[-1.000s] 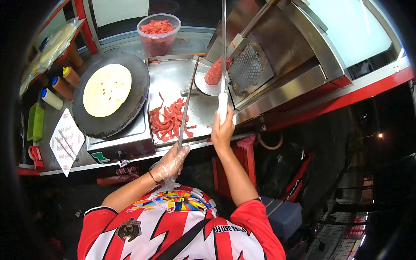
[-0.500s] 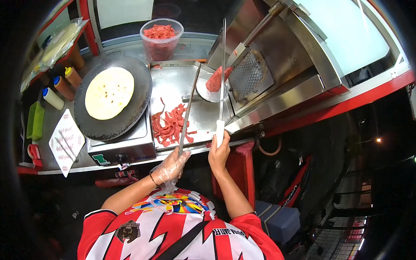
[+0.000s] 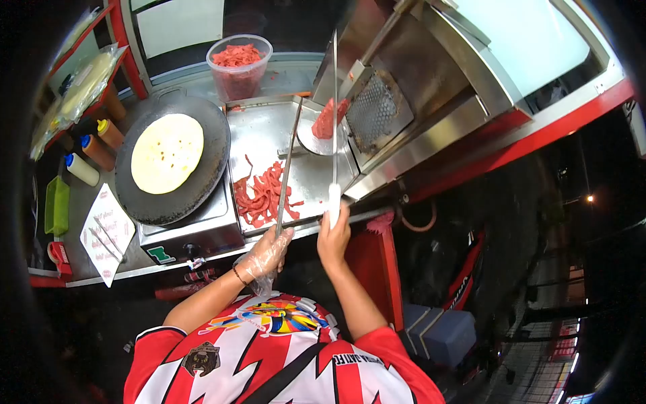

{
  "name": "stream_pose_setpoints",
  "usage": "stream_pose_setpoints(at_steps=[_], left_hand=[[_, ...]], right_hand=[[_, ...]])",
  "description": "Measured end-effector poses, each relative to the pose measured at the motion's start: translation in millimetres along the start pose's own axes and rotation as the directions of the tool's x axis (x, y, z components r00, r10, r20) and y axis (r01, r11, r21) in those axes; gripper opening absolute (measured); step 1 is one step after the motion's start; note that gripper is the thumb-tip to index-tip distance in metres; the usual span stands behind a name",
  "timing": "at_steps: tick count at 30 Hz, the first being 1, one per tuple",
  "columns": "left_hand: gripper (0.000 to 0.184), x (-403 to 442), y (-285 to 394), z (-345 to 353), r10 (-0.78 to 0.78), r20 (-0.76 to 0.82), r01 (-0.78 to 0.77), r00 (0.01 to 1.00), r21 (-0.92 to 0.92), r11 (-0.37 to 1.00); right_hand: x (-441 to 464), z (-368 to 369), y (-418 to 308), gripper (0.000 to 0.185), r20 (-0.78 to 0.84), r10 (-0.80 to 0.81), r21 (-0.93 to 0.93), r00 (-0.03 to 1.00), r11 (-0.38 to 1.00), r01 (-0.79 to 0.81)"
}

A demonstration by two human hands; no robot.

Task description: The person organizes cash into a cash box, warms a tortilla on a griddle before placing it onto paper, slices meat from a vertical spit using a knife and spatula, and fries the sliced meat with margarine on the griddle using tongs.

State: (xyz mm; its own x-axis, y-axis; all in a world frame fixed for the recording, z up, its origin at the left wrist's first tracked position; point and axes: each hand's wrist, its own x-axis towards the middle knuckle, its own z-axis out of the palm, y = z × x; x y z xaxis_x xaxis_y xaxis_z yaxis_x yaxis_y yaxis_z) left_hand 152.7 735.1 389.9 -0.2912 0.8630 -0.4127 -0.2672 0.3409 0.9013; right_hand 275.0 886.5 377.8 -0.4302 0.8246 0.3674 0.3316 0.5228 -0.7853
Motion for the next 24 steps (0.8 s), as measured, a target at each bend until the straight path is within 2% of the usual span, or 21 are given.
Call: stream_pose_setpoints(at_steps=[1,3,6,7,9,11,12,16,19,20,23,24], left_hand=[[0.058,0.4,1.7,-1.2,0.000,-0.010,0.000,1.000,0.026,1.000],[0.056,-0.6,3.4,-1.0,0.018,-0.025,-0.017,1.000,0.038,0.999],[0.053,-4.6,3.3,0.0,0.045,-0.006,-0.045,0.999,0.037,0.998],[0.055,-8.9,11.5,1.7,0.023,-0.028,-0.021,0.999,0.073,0.997],[0.055,-4.2,5.0,0.7,0.039,-0.008,-0.039,0.999,0.026,0.999],[0.058,-3.5,5.6,0.4,0.029,-0.009,-0.028,1.000,0.044,0.999],[0.063,-11.3,14.1,1.9,0.027,-0.010,-0.027,1.000,0.050,0.998],[0.066,-10.8,8.0,3.5,0.042,0.012,-0.042,0.999,0.032,0.999],[0.064,-1.5,3.6,0.8,0.024,-0.002,-0.024,1.000,0.047,0.999],[0.061,0.7,2.4,1.3,0.023,-0.010,-0.022,1.000,0.043,0.999],[0.060,-5.9,10.9,-1.2,0.049,-0.022,-0.047,0.999,0.086,0.995],[0.057,-6.0,9.4,-0.9,0.046,-0.013,-0.045,0.999,0.072,0.996]], right_hand=[[-23.1,3.7,21.4,0.038,-0.043,-0.098,-0.009,0.994,0.995,0.098],[-48.6,-0.1,38.8,0.037,-0.041,-0.102,-0.054,0.994,0.994,0.099],[1.9,0.7,14.4,0.037,0.032,-0.038,0.011,0.999,0.999,0.038],[22.6,3.2,2.0,0.037,0.012,-0.085,-0.051,0.996,0.995,0.086],[28.1,8.2,2.3,0.038,-0.040,-0.120,-0.028,0.992,0.992,0.119],[2.2,1.9,-7.4,0.038,-0.056,-0.045,0.153,0.997,0.987,0.053],[-0.9,1.7,-4.2,0.037,-0.062,-0.039,0.137,0.997,0.989,0.047],[48.5,7.9,-0.1,0.037,-0.087,-0.200,-0.083,0.976,0.978,0.193],[24.0,9.8,17.9,0.039,-0.066,-0.141,-0.080,0.988,0.987,0.136],[-2.0,4.1,14.4,0.041,-0.014,-0.014,0.005,1.000,1.000,0.014],[-41.7,1.0,53.9,0.042,-0.042,-0.087,-0.046,0.995,0.995,0.085],[-29.3,0.1,38.3,0.040,-0.025,-0.089,-0.027,0.996,0.996,0.088]])
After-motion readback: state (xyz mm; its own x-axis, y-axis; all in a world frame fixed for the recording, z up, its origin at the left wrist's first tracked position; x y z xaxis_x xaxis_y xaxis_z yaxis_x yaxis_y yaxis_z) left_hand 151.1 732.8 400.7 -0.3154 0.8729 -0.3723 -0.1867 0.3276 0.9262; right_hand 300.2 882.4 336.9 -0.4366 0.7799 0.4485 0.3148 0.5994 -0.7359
